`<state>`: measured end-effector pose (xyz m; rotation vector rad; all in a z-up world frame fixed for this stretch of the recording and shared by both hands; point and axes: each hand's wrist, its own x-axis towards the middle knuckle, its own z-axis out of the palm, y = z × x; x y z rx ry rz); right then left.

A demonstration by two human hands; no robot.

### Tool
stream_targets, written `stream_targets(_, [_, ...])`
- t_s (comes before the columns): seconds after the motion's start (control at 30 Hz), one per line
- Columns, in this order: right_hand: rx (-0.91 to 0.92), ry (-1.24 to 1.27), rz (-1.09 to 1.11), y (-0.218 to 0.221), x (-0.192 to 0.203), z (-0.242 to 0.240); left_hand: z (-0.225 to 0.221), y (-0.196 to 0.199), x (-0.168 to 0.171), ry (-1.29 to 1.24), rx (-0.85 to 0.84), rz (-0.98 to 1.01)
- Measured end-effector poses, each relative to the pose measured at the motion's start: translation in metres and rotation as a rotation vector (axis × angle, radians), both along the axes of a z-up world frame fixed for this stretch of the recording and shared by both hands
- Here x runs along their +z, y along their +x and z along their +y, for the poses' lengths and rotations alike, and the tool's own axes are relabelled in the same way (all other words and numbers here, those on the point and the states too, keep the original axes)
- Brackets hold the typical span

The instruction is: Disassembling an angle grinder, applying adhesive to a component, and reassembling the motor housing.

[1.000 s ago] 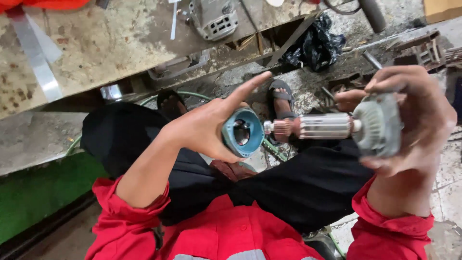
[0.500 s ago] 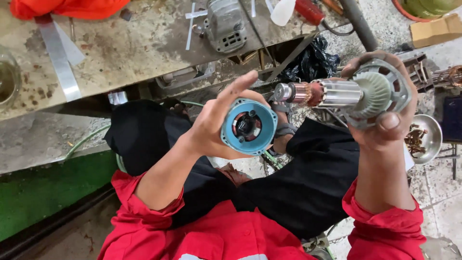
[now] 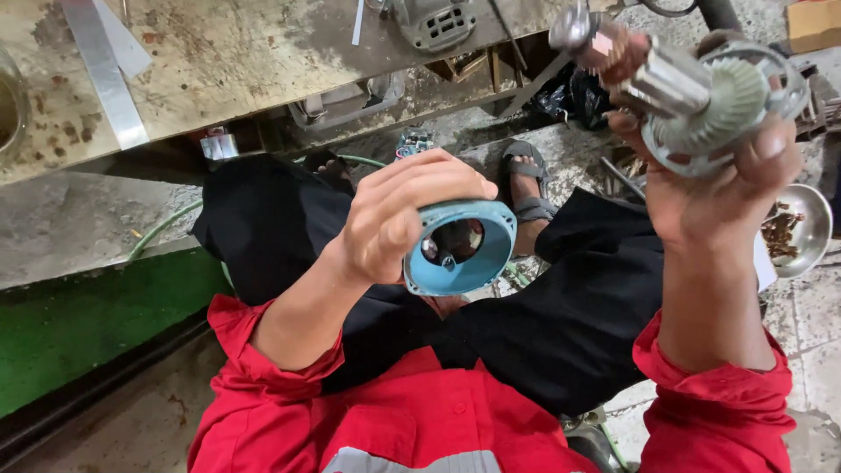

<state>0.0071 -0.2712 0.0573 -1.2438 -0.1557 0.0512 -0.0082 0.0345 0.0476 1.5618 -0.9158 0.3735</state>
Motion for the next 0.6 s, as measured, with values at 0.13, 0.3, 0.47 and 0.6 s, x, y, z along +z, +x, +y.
stream_targets(0.13, [-0.205, -0.063, 0.085, 0.003, 0.004, 0.019, 0.003, -0.004, 0.002, -0.023, -0.035, -0.089])
stream_targets(0.3, [-0.161, -0.334, -0.381, 0.012, 0.003, 0.043, 0.006, -0.013, 0.013, -0.047, 0.009, -0.049])
stream_targets(0.47, [-0.042, -0.477, -0.601, 0.026, -0.002, 0.081, 0.012, -0.029, 0.039, 0.099, 0.084, -0.043])
stream_targets(0.6, [-0.001, -0.611, -0.651, 0.050, 0.014, 0.137, 0.017, -0.044, 0.060, 0.185, 0.115, -0.007])
